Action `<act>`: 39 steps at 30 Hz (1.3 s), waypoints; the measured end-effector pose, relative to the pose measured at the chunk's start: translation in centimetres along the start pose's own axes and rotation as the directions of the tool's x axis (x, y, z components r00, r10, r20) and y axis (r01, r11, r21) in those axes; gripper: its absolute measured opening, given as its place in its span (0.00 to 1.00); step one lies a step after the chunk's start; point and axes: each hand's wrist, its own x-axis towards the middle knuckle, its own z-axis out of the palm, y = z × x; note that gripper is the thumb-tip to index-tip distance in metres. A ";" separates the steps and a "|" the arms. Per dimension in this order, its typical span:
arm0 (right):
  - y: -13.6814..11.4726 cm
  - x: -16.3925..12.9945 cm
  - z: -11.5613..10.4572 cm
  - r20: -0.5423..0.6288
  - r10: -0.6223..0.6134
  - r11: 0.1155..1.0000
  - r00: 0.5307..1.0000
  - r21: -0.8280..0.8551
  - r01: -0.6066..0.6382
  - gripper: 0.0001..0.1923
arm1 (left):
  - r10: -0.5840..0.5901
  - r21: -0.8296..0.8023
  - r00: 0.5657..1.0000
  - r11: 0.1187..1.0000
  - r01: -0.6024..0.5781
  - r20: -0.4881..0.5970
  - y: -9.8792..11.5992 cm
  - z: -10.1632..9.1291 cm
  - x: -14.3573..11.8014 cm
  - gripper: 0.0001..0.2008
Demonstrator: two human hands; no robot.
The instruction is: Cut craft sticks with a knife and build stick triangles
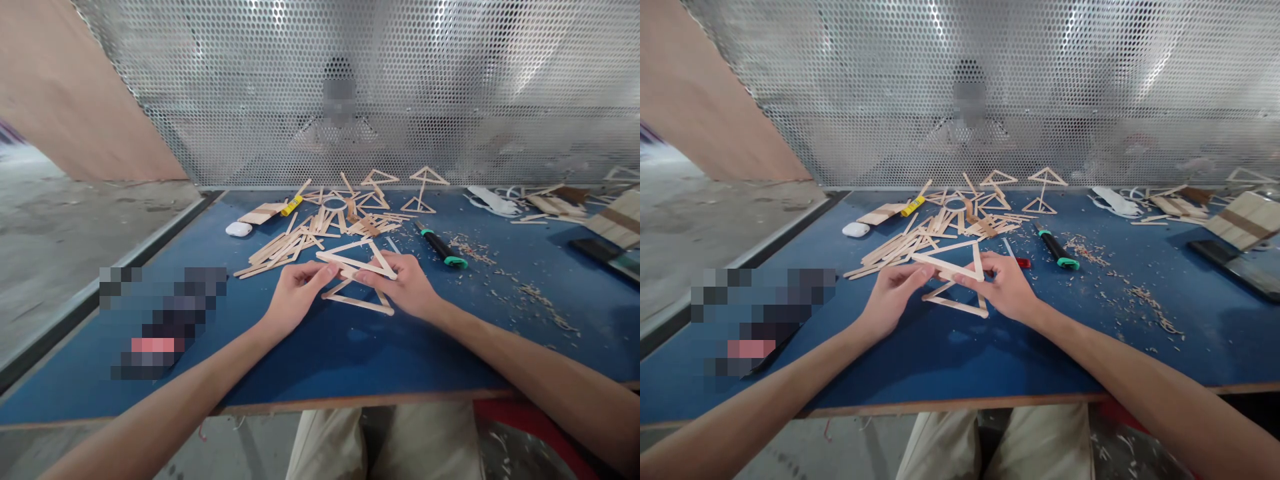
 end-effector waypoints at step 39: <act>0.1 0.5 -1.0 0.016 -0.108 0.991 0.994 -0.074 0.109 0.10 | -0.117 -0.232 0.989 0.968 0.094 -0.086 -1.0 0.1 0.7 0.12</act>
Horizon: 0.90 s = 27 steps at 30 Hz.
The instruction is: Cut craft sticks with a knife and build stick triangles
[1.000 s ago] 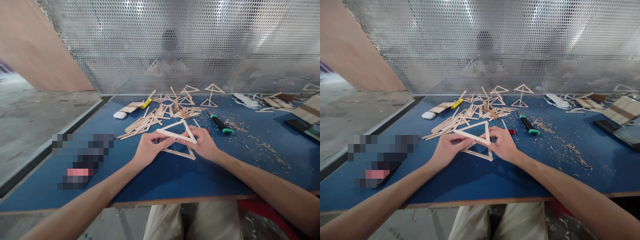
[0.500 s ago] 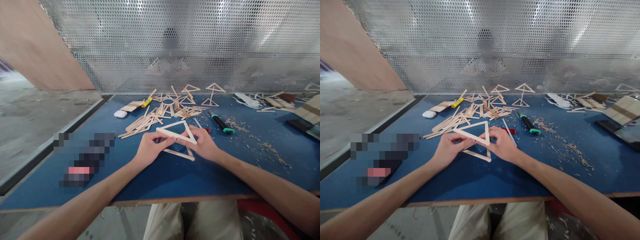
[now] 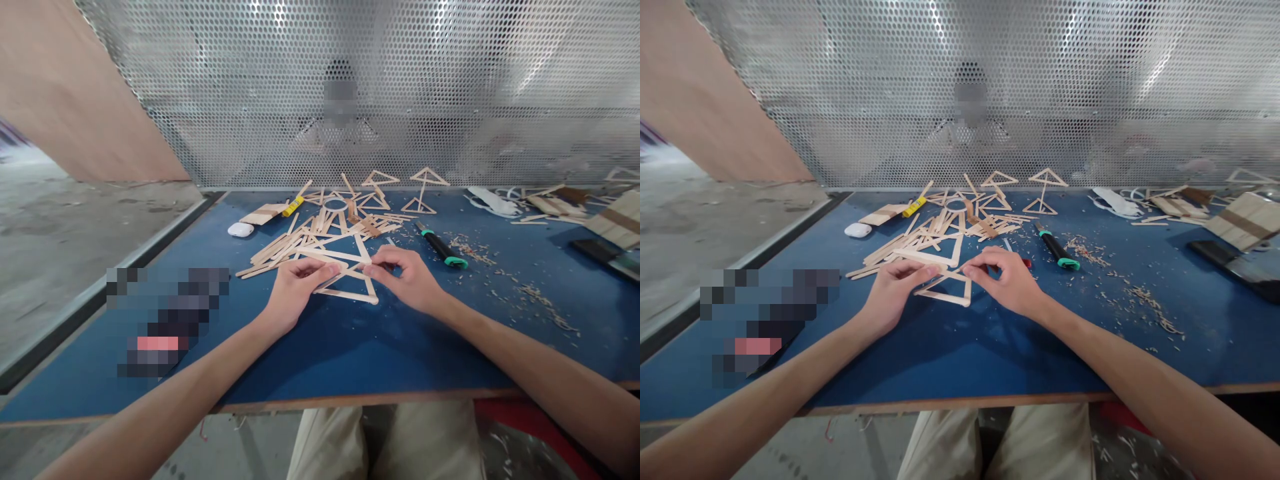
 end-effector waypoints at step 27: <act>1.0 -0.3 1.5 0.019 -0.039 0.999 0.999 0.008 0.038 0.11 | 0.107 0.411 0.983 0.898 -0.159 0.146 -0.1 0.0 0.0 0.15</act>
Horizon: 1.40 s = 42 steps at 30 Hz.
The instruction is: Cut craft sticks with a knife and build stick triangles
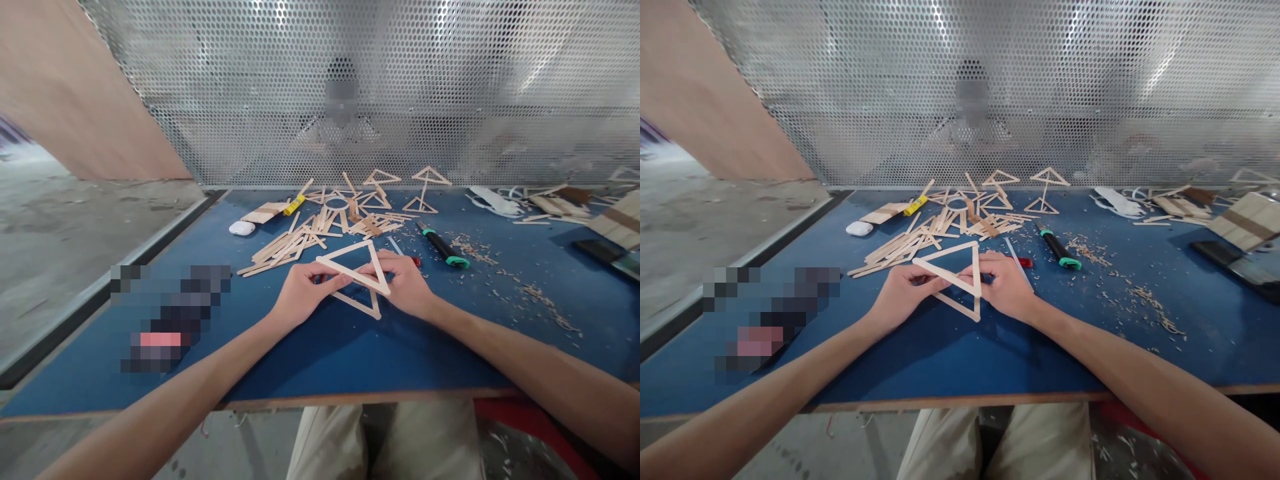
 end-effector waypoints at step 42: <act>-1.1 -0.4 -3.1 -0.031 -0.443 0.859 0.896 -0.300 0.415 0.24 | -0.186 -0.444 0.980 0.886 0.133 -0.076 -0.1 -0.5 0.4 0.10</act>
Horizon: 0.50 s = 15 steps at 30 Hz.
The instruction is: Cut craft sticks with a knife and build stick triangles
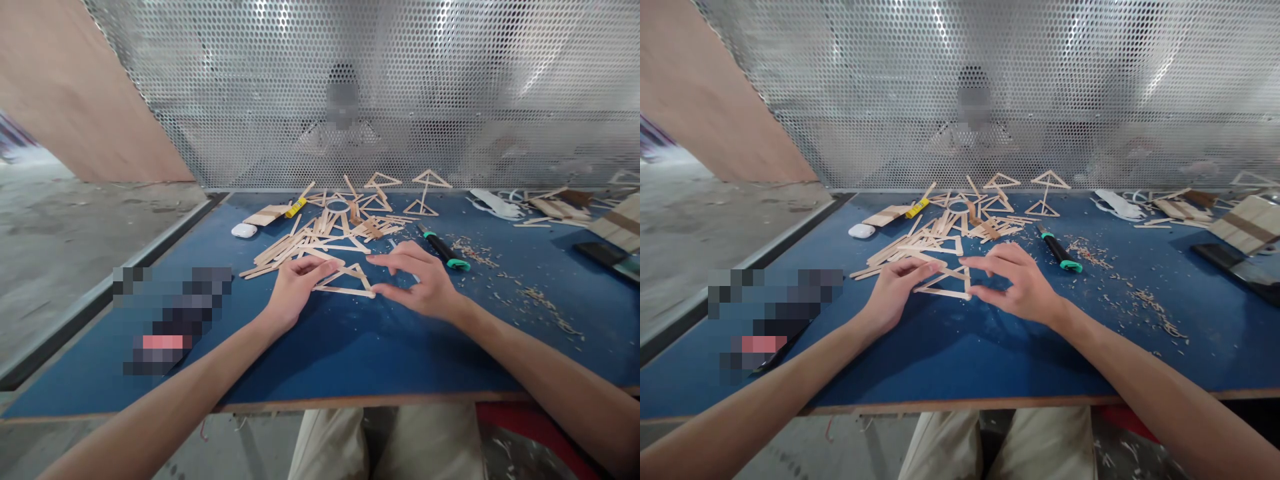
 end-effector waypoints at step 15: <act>0.1 0.0 0.1 0.010 0.005 1.000 1.000 -0.004 -0.005 0.25 | 0.001 -0.006 1.000 1.000 -0.001 0.008 0.0 0.1 -0.1 0.11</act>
